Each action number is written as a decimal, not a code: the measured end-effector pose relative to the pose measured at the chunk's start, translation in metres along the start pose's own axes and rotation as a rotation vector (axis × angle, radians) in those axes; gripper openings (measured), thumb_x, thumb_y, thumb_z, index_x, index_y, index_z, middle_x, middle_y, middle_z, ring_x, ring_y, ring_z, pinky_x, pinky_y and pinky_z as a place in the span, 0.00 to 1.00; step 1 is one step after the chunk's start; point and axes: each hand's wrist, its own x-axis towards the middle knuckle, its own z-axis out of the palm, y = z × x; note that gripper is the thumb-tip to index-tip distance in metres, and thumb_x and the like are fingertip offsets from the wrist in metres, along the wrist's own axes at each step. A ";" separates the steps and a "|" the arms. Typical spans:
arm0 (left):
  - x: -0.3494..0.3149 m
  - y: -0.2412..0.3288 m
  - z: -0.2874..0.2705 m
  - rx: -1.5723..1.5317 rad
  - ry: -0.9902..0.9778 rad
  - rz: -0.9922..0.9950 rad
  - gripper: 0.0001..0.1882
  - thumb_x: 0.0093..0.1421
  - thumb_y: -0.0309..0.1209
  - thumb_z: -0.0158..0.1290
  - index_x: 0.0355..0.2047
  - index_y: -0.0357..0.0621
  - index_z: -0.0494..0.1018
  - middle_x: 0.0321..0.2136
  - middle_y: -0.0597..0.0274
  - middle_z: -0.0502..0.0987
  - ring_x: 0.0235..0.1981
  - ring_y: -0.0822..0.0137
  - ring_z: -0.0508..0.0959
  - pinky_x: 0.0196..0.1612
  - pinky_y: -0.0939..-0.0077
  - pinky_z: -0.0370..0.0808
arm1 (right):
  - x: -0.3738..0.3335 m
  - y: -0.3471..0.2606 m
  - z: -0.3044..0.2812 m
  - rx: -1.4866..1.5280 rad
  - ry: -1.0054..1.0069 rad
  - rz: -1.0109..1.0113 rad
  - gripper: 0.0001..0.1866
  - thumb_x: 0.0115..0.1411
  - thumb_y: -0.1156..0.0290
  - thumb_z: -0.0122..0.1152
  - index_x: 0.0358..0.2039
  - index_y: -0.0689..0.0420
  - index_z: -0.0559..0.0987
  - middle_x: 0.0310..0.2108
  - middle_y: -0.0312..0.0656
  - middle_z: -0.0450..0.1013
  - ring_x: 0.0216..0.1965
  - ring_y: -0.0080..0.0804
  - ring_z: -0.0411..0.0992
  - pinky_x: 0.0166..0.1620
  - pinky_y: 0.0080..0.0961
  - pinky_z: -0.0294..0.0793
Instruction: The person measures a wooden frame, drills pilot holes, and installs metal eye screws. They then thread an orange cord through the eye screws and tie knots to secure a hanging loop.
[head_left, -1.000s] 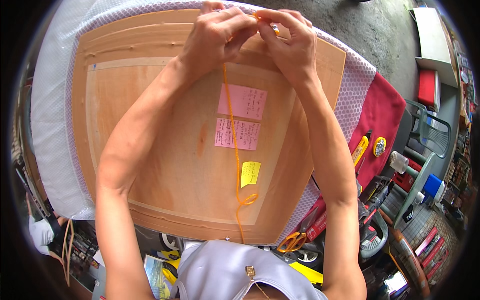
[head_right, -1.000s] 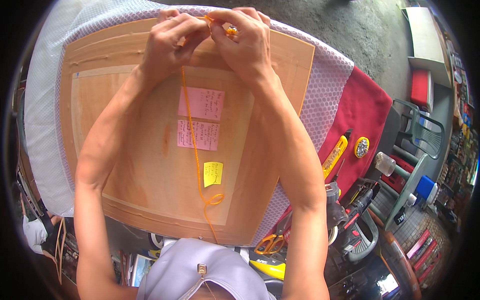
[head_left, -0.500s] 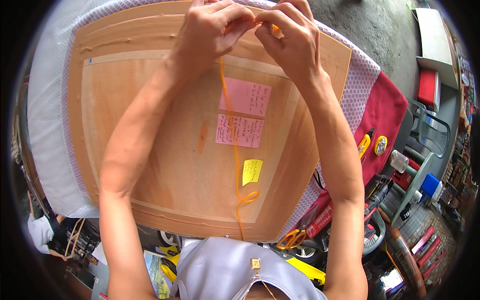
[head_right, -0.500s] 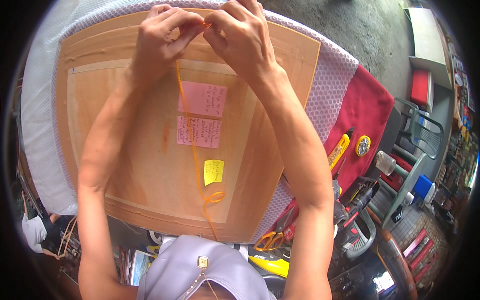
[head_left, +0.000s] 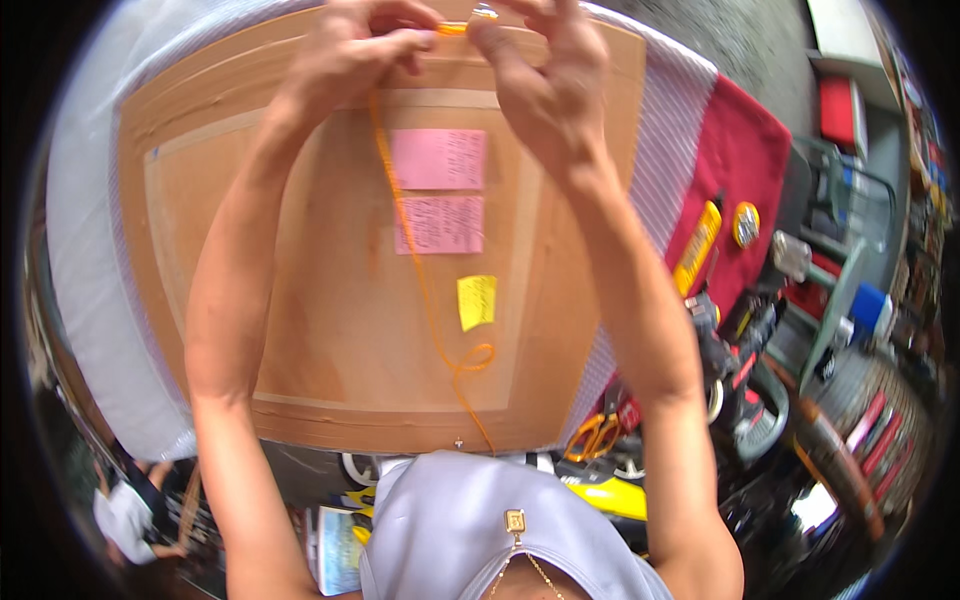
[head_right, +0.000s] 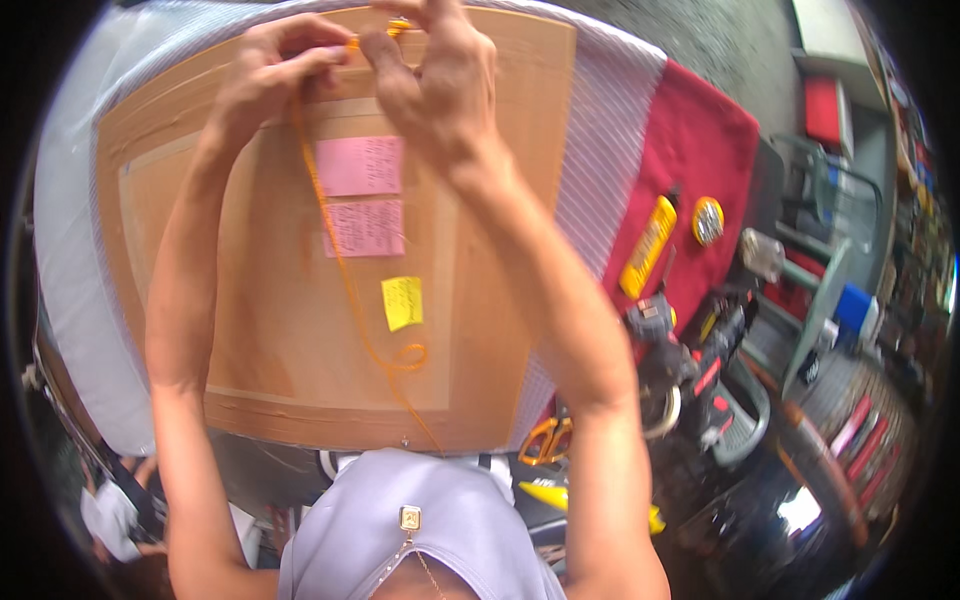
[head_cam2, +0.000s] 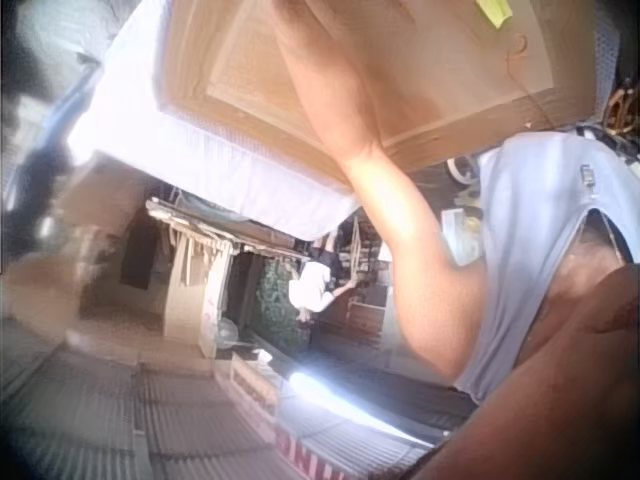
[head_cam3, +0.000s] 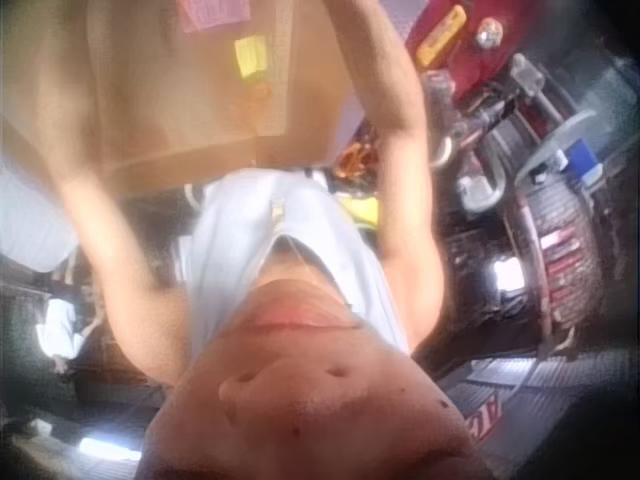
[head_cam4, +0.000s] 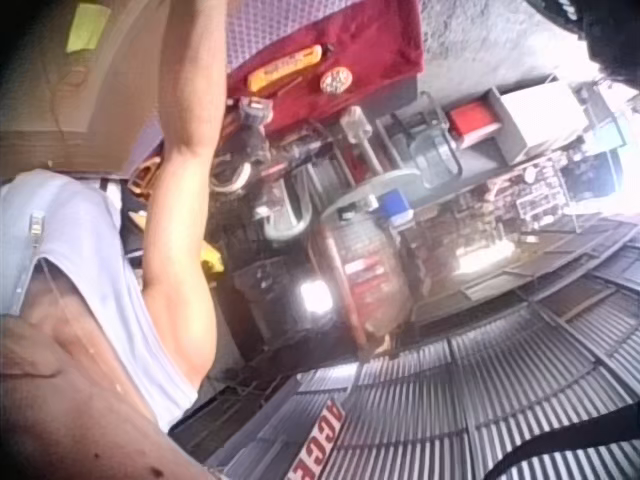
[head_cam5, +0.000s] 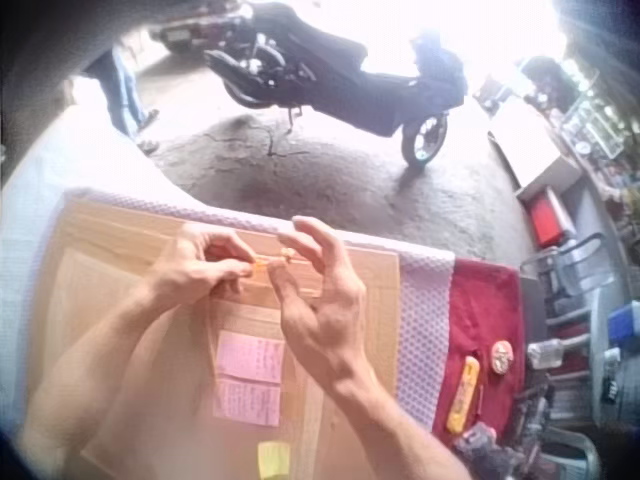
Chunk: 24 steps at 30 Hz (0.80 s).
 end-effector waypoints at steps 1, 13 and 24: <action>-0.003 -0.005 0.003 -0.044 0.052 0.009 0.06 0.57 0.25 0.51 0.32 0.39 0.77 0.23 0.66 0.77 0.23 0.78 0.75 0.27 0.83 0.73 | -0.026 -0.022 -0.020 0.171 0.108 -0.017 0.20 0.57 0.71 0.57 0.50 0.55 0.68 0.41 0.42 0.70 0.45 0.33 0.67 0.48 0.31 0.66; 0.005 -0.023 -0.008 0.020 0.214 -0.063 0.07 0.57 0.27 0.55 0.36 0.39 0.77 0.28 0.65 0.78 0.27 0.77 0.77 0.35 0.84 0.75 | -0.279 -0.184 -0.093 -0.054 -0.055 -0.280 0.11 0.53 0.67 0.64 0.22 0.61 0.74 0.23 0.42 0.73 0.23 0.31 0.73 0.37 0.34 0.79; 0.019 -0.010 -0.008 0.745 0.130 -0.255 0.15 0.62 0.41 0.52 0.32 0.42 0.79 0.25 0.70 0.78 0.23 0.81 0.74 0.29 0.83 0.71 | -0.327 -0.240 -0.196 -0.406 0.169 -0.344 0.06 0.55 0.79 0.55 0.32 0.54 0.77 0.30 0.33 0.74 0.34 0.25 0.75 0.42 0.26 0.73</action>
